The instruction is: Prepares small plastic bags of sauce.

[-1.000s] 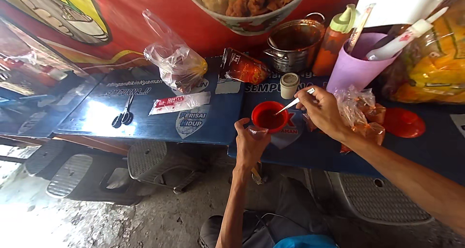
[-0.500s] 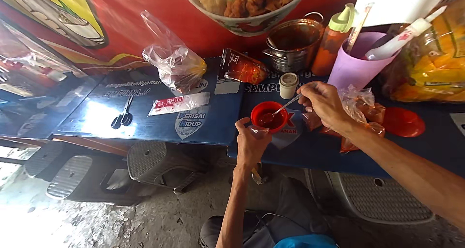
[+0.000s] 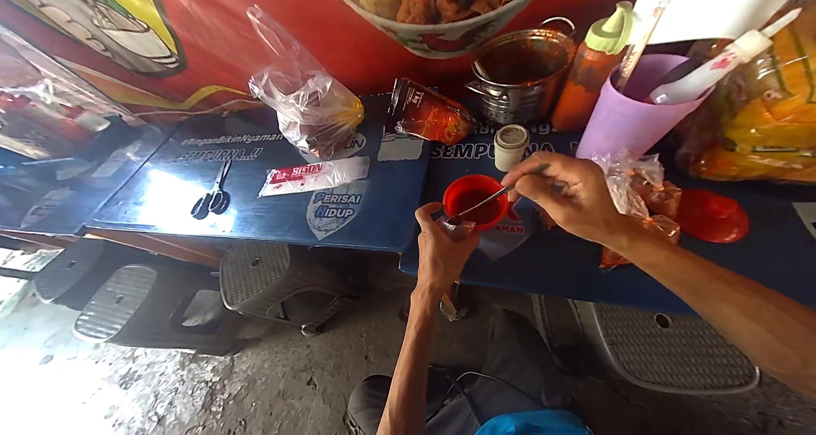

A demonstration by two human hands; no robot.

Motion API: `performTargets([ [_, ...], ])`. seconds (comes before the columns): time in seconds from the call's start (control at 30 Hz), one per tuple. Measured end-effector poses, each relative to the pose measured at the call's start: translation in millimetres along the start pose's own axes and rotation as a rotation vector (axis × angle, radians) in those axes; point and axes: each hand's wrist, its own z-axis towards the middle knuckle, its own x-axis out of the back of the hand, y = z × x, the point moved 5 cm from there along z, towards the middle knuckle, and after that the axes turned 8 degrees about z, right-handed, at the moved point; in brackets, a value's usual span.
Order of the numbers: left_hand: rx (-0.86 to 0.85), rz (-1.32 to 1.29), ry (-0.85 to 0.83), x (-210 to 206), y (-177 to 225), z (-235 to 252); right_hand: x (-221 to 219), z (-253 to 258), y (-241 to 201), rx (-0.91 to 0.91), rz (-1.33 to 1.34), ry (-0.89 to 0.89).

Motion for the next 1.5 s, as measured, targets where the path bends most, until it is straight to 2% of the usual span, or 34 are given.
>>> performTargets([
  [0.07,0.005,-0.012,-0.001,1,-2,0,6,-2,0,0.04,-0.009,0.038],
  [0.2,-0.019,-0.052,0.012,5,-5,-2,20,-13,16,-0.302,-0.074,0.247],
  [0.33,-0.04,-0.225,0.051,20,-13,-7,19,-24,37,-0.455,-0.148,0.206],
  [0.47,-0.025,-0.489,0.064,47,-22,-6,14,-28,43,-0.491,-0.165,0.156],
  [0.77,-0.189,-1.009,-0.217,73,-35,-3,12,-34,47,-0.596,-0.12,0.114],
  [0.87,-0.223,-1.089,-0.277,75,-32,-6,20,-40,41,-0.629,-0.233,0.133],
  [1.0,-0.209,-1.061,-0.264,75,-27,-12,25,-52,11,-0.508,-0.38,0.267],
  [1.07,-0.169,-0.97,-0.181,74,-22,-18,8,-59,-13,-0.432,-0.248,0.253],
  [1.17,-0.126,-0.772,-0.015,66,-12,-34,-47,-77,-34,-0.414,-0.009,0.091],
  [1.23,-0.111,-0.658,0.072,57,-8,-49,-83,-86,-39,-0.379,0.015,0.048],
  [1.37,-0.048,-0.596,0.228,41,-14,-81,-138,-103,-26,-0.381,0.034,0.099],
  [1.5,0.007,-0.558,0.33,31,-29,-108,-170,-121,-12,-0.421,0.076,0.165],
])
